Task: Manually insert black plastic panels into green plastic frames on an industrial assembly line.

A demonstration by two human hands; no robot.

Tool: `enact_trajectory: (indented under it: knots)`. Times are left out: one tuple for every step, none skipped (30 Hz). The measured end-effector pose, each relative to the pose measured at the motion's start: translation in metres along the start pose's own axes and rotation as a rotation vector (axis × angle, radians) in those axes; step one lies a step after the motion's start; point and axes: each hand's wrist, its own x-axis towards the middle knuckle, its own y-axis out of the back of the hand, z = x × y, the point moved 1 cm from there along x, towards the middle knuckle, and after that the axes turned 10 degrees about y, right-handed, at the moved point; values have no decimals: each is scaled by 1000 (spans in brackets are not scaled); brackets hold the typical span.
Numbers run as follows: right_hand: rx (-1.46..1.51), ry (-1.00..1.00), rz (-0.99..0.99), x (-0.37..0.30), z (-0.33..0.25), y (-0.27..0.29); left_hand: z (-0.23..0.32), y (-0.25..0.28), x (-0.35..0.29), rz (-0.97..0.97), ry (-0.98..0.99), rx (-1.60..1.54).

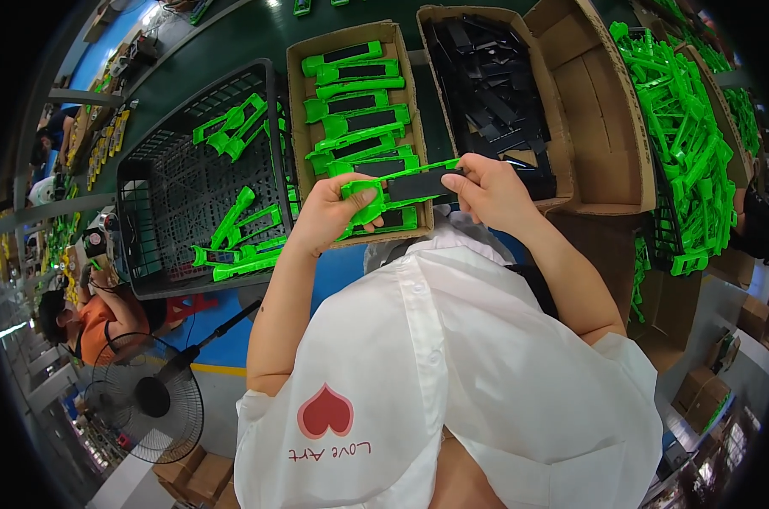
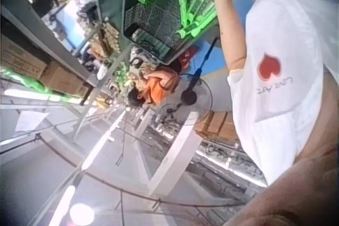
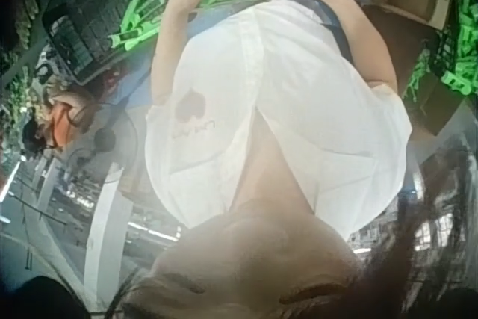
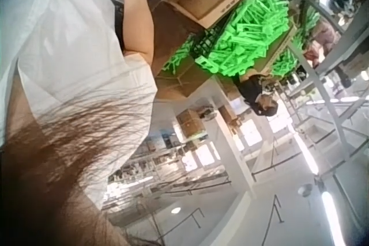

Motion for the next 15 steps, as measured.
enact_trajectory:
  knots:
    - [1,-2,2,2,3,-2,-1,-1,0,-7,-5,-22]
    - [-66,34,43,5,9,-6,-1,-2,2,-9,-3,-21]
    - [-133,70,85,8,11,-8,-1,-3,4,3,-24,-21]
    - [-109,37,93,9,8,-7,0,-3,5,14,-46,-19]
    - [-108,34,97,11,12,-9,0,-3,6,9,-45,-17]
    - [-209,92,131,13,18,-11,0,-3,7,8,-61,-42]
    - [-314,152,159,15,21,-12,0,-3,8,10,-80,-71]
    - [-317,150,160,16,21,-11,-1,-4,9,7,-82,-73]
    - [-530,184,200,16,18,-11,-2,-4,8,15,-86,-95]
    - [-745,213,242,15,13,-9,-2,-5,7,18,-91,-116]
    - [-686,154,257,15,7,-7,-1,-5,7,10,-109,-128]
    - [-691,149,263,12,4,-5,-1,-7,6,1,-111,-127]
    - [-556,190,321,10,3,-5,-3,-7,5,38,-135,-135]
    - [-420,232,377,8,2,-4,-4,-8,5,75,-160,-143]
    - [-377,187,402,9,6,-3,-5,-8,5,85,-173,-148]
